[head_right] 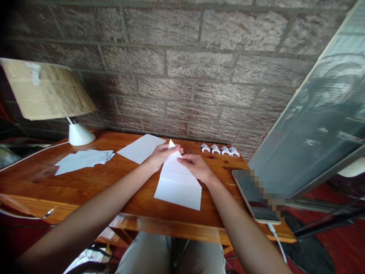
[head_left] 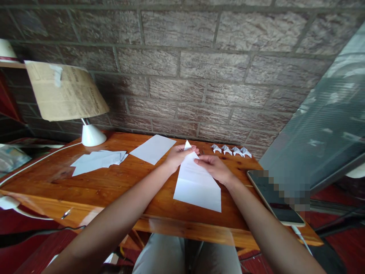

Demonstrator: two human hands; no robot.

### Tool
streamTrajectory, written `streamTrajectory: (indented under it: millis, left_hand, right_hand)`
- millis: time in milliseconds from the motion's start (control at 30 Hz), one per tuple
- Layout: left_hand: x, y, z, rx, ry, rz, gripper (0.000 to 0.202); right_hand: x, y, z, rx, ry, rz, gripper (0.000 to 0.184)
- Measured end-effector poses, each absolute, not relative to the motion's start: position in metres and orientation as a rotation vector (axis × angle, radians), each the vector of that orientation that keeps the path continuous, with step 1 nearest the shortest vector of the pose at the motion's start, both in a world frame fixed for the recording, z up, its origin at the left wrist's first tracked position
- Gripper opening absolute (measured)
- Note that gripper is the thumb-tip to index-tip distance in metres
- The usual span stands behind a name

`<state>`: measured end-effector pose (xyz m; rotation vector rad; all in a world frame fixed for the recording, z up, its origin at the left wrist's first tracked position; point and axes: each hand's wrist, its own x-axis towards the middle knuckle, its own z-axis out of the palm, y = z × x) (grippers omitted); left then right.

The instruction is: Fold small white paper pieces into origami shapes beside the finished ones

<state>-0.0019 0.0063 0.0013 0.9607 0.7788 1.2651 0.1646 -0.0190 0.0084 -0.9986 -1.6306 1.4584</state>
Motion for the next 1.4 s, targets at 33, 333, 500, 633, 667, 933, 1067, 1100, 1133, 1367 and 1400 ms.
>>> streamTrajectory:
  millis: [33,333,500,633,667,933,1067,1100,1133,1367,1400]
  left_hand:
    - [-0.003,0.007,0.002,0.978,0.777,1.270,0.036]
    - [-0.037,0.021,0.017,0.894,0.753,1.467,0.036]
    - [-0.048,0.025,0.017,0.856,0.688,1.433,0.032]
    - [-0.036,0.015,0.019,0.984,0.491,1.198,0.029]
    - [-0.032,0.011,0.020,1.016,0.422,1.149,0.029]
    - [-0.022,-0.006,0.021,1.034,0.271,1.081,0.024]
    - [-0.028,0.000,0.028,0.952,0.376,1.214,0.019]
    - [-0.030,0.002,0.030,0.941,0.420,1.251,0.021]
    - [-0.032,0.004,0.031,0.935,0.468,1.289,0.023]
    - [-0.035,0.013,0.024,1.061,0.755,1.395,0.030]
    - [-0.033,0.013,0.022,1.087,0.771,1.401,0.030]
  right_hand:
    - [0.164,-0.020,0.010,-0.998,-1.624,1.472,0.039]
    - [0.163,-0.028,0.016,-1.065,-1.686,1.563,0.037]
    - [0.162,-0.027,0.014,-1.038,-1.582,1.574,0.035]
    - [0.163,-0.024,0.012,-0.920,-1.462,1.678,0.034]
    - [0.163,-0.025,0.012,-0.881,-1.420,1.721,0.034]
    - [0.154,-0.039,0.011,-0.580,-1.348,2.082,0.029]
    - [0.164,-0.037,0.014,-0.638,-1.473,2.076,0.051]
    - [0.169,-0.036,0.016,-0.707,-1.449,1.966,0.048]
    - [0.173,-0.034,0.019,-0.767,-1.433,1.896,0.046]
    - [0.182,-0.026,0.034,-0.830,-1.475,1.729,0.049]
    - [0.180,-0.026,0.032,-0.893,-1.506,1.645,0.044]
